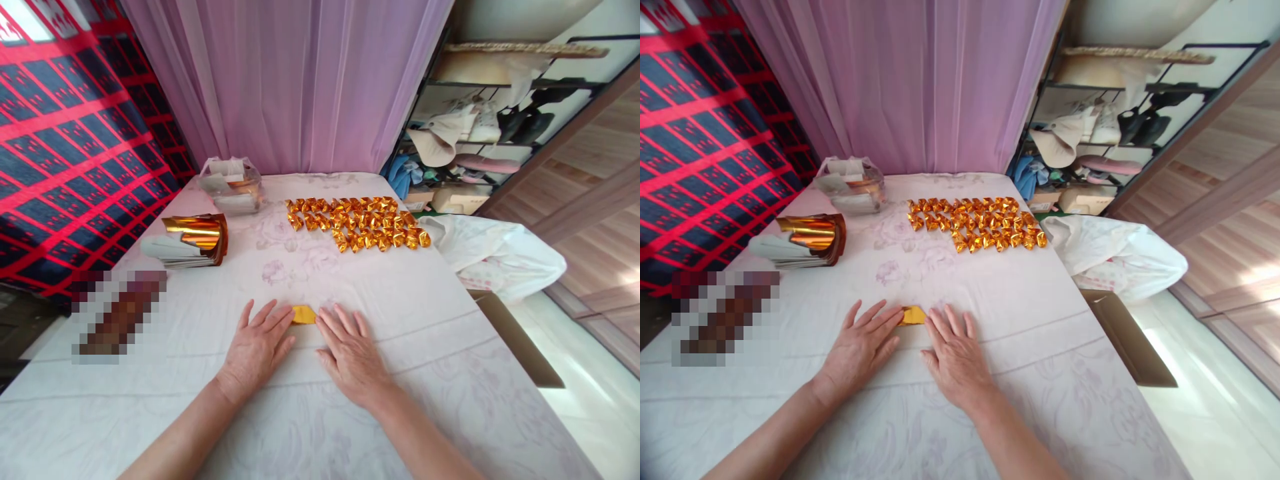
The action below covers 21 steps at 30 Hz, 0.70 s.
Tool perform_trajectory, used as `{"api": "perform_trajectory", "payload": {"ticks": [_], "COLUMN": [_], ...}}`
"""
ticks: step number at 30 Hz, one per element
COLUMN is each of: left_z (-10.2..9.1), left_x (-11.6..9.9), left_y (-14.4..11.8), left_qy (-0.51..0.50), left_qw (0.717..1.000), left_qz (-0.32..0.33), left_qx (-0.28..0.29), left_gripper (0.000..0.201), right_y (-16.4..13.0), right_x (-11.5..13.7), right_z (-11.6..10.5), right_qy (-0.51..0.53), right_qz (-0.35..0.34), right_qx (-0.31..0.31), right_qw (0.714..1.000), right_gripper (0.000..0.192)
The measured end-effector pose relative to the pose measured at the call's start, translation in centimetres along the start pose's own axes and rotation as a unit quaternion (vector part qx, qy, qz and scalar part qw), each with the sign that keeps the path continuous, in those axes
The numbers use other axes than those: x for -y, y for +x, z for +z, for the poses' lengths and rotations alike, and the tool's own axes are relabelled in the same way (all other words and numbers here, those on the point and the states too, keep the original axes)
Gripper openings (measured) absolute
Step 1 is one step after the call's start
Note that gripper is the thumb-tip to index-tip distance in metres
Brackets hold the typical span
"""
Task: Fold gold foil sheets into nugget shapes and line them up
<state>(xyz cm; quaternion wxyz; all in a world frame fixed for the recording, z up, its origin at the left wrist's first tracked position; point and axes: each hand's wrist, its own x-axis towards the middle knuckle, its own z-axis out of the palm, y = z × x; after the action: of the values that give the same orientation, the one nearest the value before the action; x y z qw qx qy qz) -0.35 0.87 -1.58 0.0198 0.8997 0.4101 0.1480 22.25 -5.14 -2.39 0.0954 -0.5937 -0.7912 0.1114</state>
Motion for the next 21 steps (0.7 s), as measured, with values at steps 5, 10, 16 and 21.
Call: {"api": "perform_trajectory", "payload": {"ticks": [5,10,16,21], "left_z": [1.1,0.7,0.0,-1.0], "left_x": [-0.5,0.8,1.2,0.6], "left_y": [-0.2,-1.3,-0.6,0.6], "left_qy": [0.016,0.015,0.021,0.046], "left_qw": [1.0,1.0,0.999,0.998], "left_qz": [-0.004,0.009,-0.002,0.032], "left_qx": [0.018,0.012,-0.041,-0.043], "left_gripper": [0.042,0.039,0.03,0.03], "right_y": [0.0,0.0,-0.1,0.2], "right_x": [0.1,0.1,-0.2,-0.1], "right_z": [-0.2,-0.2,0.6,0.9], "right_qy": [-0.004,0.0,0.001,0.021], "right_qz": [0.002,0.004,0.003,0.007], "right_qx": [0.0,-0.006,-0.047,-0.095], "right_qw": [1.0,1.0,0.999,0.995], "right_gripper": [0.054,0.052,0.048,0.039]}}
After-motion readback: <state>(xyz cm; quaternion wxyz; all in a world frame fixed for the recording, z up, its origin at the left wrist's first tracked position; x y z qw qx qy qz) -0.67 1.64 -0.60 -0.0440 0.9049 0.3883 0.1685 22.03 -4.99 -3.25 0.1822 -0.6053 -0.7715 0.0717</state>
